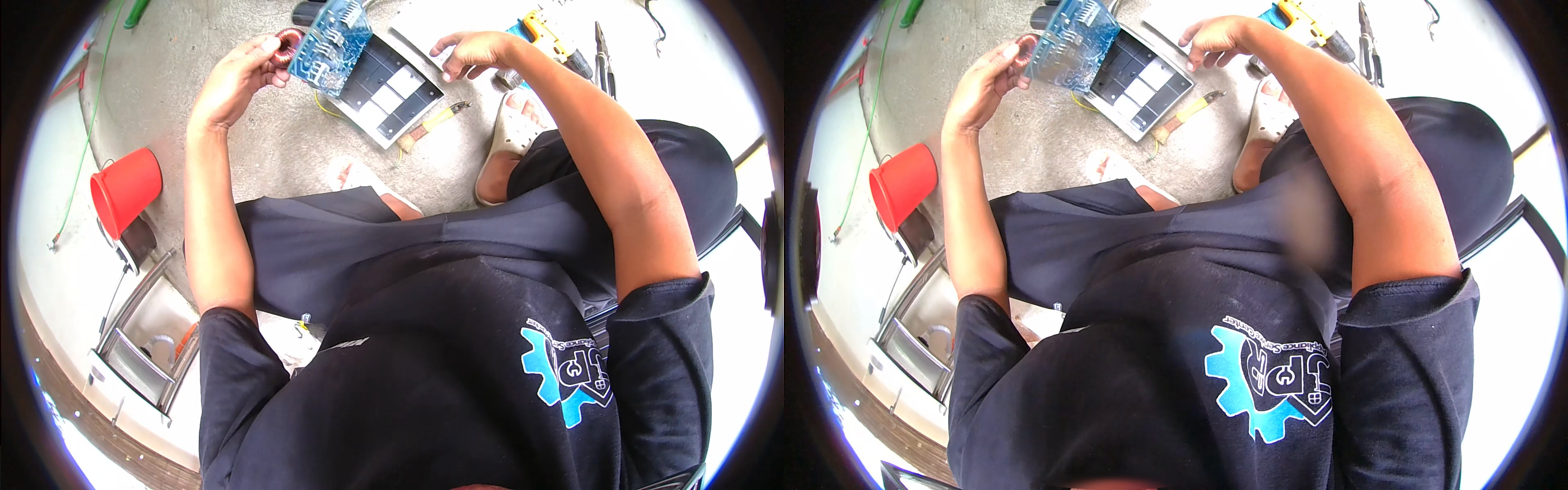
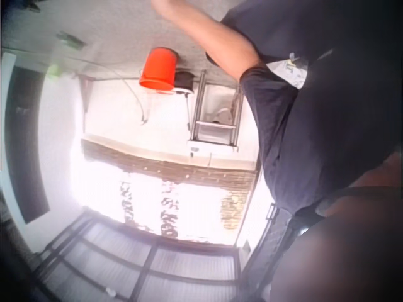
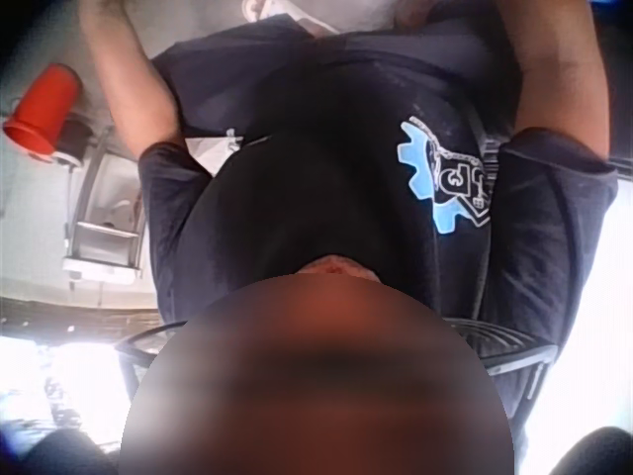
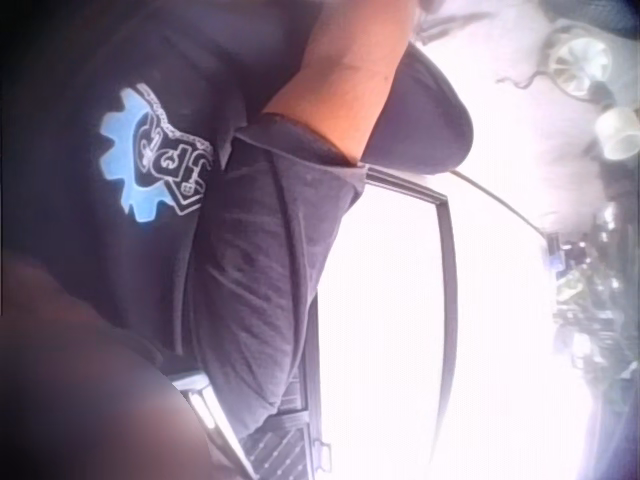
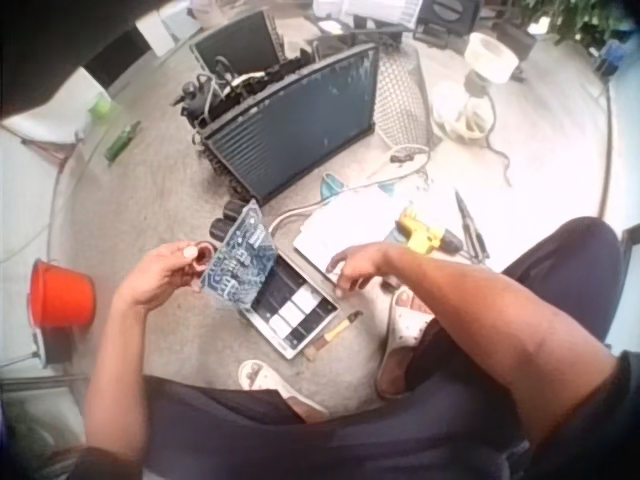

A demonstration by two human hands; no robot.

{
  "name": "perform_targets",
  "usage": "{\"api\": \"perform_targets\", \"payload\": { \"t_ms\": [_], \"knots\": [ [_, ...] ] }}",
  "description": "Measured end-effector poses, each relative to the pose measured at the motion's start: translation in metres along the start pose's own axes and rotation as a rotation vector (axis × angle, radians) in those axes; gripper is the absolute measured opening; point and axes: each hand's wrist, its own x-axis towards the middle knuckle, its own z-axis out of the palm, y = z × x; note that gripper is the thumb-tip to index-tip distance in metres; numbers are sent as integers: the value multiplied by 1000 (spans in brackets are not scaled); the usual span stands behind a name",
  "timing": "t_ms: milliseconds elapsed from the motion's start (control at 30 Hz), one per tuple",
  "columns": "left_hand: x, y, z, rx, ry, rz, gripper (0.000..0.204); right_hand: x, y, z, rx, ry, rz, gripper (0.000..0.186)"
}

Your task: The person sits on the floor and works on an electronic device. They remove a circuit board from a metal enclosure, use a screwdriver to adjust components on the board, and handle various wires and connectors throughout the process.

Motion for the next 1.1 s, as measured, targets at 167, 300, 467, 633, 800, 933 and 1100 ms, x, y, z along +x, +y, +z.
{"api": "perform_targets", "payload": {
  "t_ms": [167, 300, 467, 633, 800, 933, 1100],
  "knots": [
    [3, -7, -34, -181, 76, 24, 41, 7, -8, 11, -74, -9, -6, 97],
    [0, -14, -63, -336, 70, -4, 31, 14, -15, 12, -58, -56, -14, 98],
    [-18, -21, -86, -436, 42, 15, 25, 20, -21, 14, -101, 24, -40, 87],
    [-32, -24, -96, -523, 9, 42, 24, 24, -28, 19, -140, 34, -26, 84],
    [-32, -26, -95, -482, 40, 30, 27, 24, -26, 21, -174, 26, 13, 87],
    [-34, -19, -84, -456, 57, 22, 32, 25, -15, 25, -106, 9, 66, 77],
    [-39, -5, -72, -408, 33, 56, 30, 31, -5, 34, -78, 13, 89, 89]
  ]
}}
